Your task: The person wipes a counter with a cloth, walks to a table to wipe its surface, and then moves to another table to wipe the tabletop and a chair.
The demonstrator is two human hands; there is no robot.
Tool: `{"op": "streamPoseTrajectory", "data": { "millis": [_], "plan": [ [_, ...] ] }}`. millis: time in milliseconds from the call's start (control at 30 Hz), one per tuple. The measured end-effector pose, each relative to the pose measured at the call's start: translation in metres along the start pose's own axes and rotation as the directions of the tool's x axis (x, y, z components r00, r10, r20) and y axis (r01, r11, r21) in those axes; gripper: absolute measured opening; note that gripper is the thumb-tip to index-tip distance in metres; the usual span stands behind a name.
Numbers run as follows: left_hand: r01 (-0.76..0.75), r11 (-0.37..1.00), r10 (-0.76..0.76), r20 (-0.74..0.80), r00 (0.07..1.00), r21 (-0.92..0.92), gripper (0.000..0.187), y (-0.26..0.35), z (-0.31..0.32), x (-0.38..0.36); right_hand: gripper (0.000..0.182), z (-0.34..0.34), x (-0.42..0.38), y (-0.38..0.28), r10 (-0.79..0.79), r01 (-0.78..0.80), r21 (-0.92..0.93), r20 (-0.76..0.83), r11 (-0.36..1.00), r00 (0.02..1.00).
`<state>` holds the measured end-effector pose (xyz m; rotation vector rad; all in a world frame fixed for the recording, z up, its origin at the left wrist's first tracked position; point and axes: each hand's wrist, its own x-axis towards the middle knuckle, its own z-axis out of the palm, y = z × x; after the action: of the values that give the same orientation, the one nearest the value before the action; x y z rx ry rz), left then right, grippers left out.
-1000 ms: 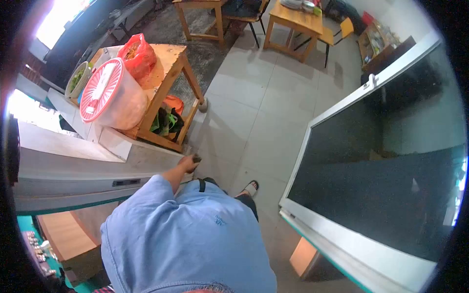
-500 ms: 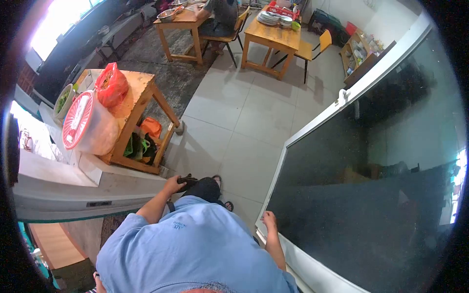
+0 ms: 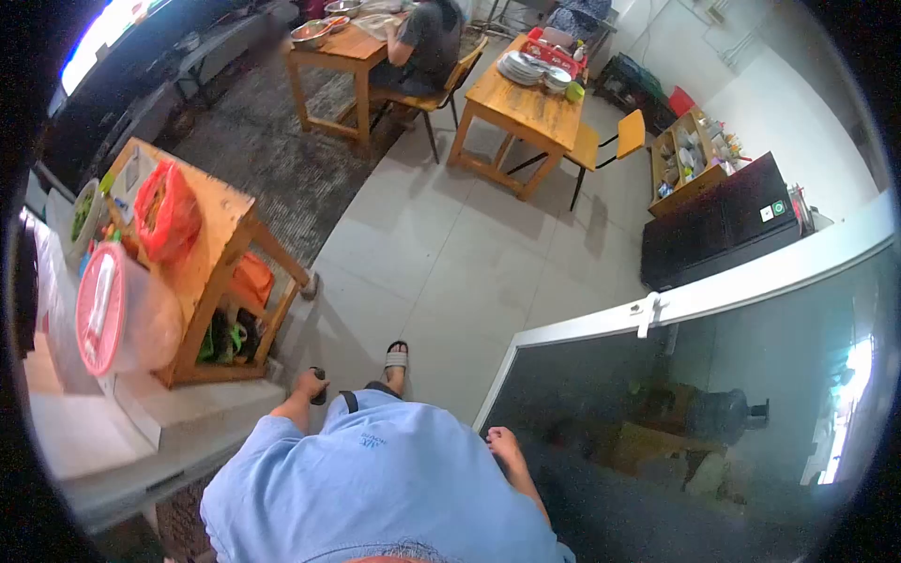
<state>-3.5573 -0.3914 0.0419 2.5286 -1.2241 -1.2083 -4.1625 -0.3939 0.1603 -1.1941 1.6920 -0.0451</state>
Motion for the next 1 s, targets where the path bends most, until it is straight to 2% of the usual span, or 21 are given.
{"op": "streamPoseTrajectory", "data": {
  "millis": [67, 100, 133, 167, 200, 267, 300, 367, 400, 433, 467, 500, 600, 633, 700, 767, 800, 833, 900, 933, 1000],
  "plan": [
    [-0.050, 0.999, 0.050, -0.052, 0.997, 0.000, 0.055, 0.054, -0.015, 0.037, 0.031, -0.029, 0.010, -0.047, 0.115, -0.110, 0.075, -0.068, 0.991, 0.991],
    [-0.066, 0.997, 0.067, 0.020, 0.998, -0.035, 0.056, 0.081, -0.024, 0.063, 0.033, -0.041, 0.023, -0.067, 0.159, -0.158, 0.023, -0.151, 0.987, 0.976],
    [-0.075, 0.995, 0.081, 0.095, 0.992, -0.073, 0.056, 0.108, -0.031, 0.086, 0.041, -0.050, 0.045, -0.077, 0.104, -0.113, -0.019, -0.252, 0.993, 0.962],
    [-0.115, 0.991, 0.117, 0.034, 0.993, -0.066, 0.057, 0.144, -0.043, 0.097, 0.044, -0.061, 0.061, -0.096, 0.085, -0.074, 0.050, -0.290, 0.996, 0.953],
    [-0.155, 0.986, 0.154, -0.030, 0.988, -0.058, 0.057, 0.187, -0.066, 0.098, 0.045, -0.064, 0.105, -0.081, 0.007, -0.012, -0.013, -0.332, 1.000, 0.943],
    [-0.220, 0.971, 0.222, 0.009, 0.975, -0.095, 0.057, 0.250, -0.089, 0.118, 0.043, -0.082, 0.120, -0.149, -0.205, 0.128, -0.226, -0.362, 0.966, 0.909],
    [-0.225, 0.971, 0.227, 0.014, 0.974, -0.086, 0.057, 0.276, -0.090, 0.126, 0.043, -0.087, 0.127, -0.181, -0.198, 0.123, -0.216, -0.366, 0.969, 0.909],
    [-0.320, 0.940, 0.301, -0.156, 0.941, -0.119, 0.058, 0.327, -0.090, 0.141, 0.039, -0.095, 0.145, -0.233, -0.262, 0.257, -0.058, -0.328, 0.965, 0.908],
    [-0.327, 0.939, 0.309, -0.152, 0.939, -0.110, 0.058, 0.352, -0.088, 0.145, 0.039, -0.101, 0.157, -0.255, -0.255, 0.254, -0.048, -0.334, 0.966, 0.907],
    [-0.361, 0.924, 0.338, -0.173, 0.925, -0.126, 0.058, 0.375, -0.087, 0.148, 0.042, -0.107, 0.171, -0.274, -0.167, 0.199, 0.219, -0.156, 0.955, 0.974],
    [-0.394, 0.908, 0.365, -0.196, 0.910, -0.142, 0.059, 0.400, -0.087, 0.148, 0.047, -0.113, 0.186, -0.292, -0.124, 0.088, 0.456, 0.049, 0.885, 0.991],
    [-0.395, 0.908, 0.367, -0.194, 0.910, -0.137, 0.059, 0.428, -0.090, 0.145, 0.049, -0.116, 0.204, -0.308, -0.150, 0.083, 0.509, 0.092, 0.857, 0.984],
    [-0.418, 0.884, 0.405, -0.106, 0.908, -0.208, 0.056, 0.510, -0.105, 0.117, 0.055, -0.132, 0.245, -0.368, -0.258, 0.112, 0.657, 0.128, 0.745, 0.958],
    [-0.449, 0.874, 0.454, -0.019, 0.891, -0.186, 0.053, 0.538, -0.111, 0.109, 0.055, -0.141, 0.258, -0.388, -0.258, 0.109, 0.662, 0.130, 0.741, 0.957],
    [-0.493, 0.857, 0.505, 0.060, 0.861, -0.150, 0.050, 0.591, -0.109, 0.118, 0.060, -0.171, 0.290, -0.429, -0.219, -0.159, 0.807, 0.335, 0.568, 0.917],
    [-0.724, 0.668, 0.743, 0.111, 0.660, -0.169, 0.044, 0.633, -0.107, 0.122, 0.056, -0.207, 0.319, -0.455, -0.288, -0.193, 0.828, 0.387, 0.526, 0.876],
    [-0.791, 0.609, 0.791, 0.107, 0.603, -0.049, 0.044, 0.656, -0.105, 0.125, 0.052, -0.226, 0.331, -0.466, -0.349, -0.229, 0.832, 0.440, 0.505, 0.827],
    [-0.792, 0.609, 0.790, 0.109, 0.603, -0.038, 0.044, 0.681, -0.116, 0.124, 0.052, -0.239, 0.349, -0.464, -0.357, -0.229, 0.836, 0.439, 0.498, 0.825],
    [-0.859, 0.513, 0.830, 0.262, 0.493, -0.009, 0.045, 0.734, -0.135, 0.127, 0.048, -0.263, 0.399, -0.451, -0.264, -0.201, 0.870, 0.345, 0.450, 0.901],
    [-0.861, 0.509, 0.829, 0.271, 0.490, -0.001, 0.045, 0.758, -0.139, 0.134, 0.043, -0.287, 0.403, -0.462, -0.195, -0.215, 0.881, 0.320, 0.422, 0.927],
    [-0.828, 0.537, 0.825, 0.303, 0.477, -0.161, 0.042, 0.794, -0.139, 0.145, 0.044, -0.336, 0.419, -0.468, -0.142, -0.239, 0.872, 0.326, 0.428, 0.934]
  ]
}}
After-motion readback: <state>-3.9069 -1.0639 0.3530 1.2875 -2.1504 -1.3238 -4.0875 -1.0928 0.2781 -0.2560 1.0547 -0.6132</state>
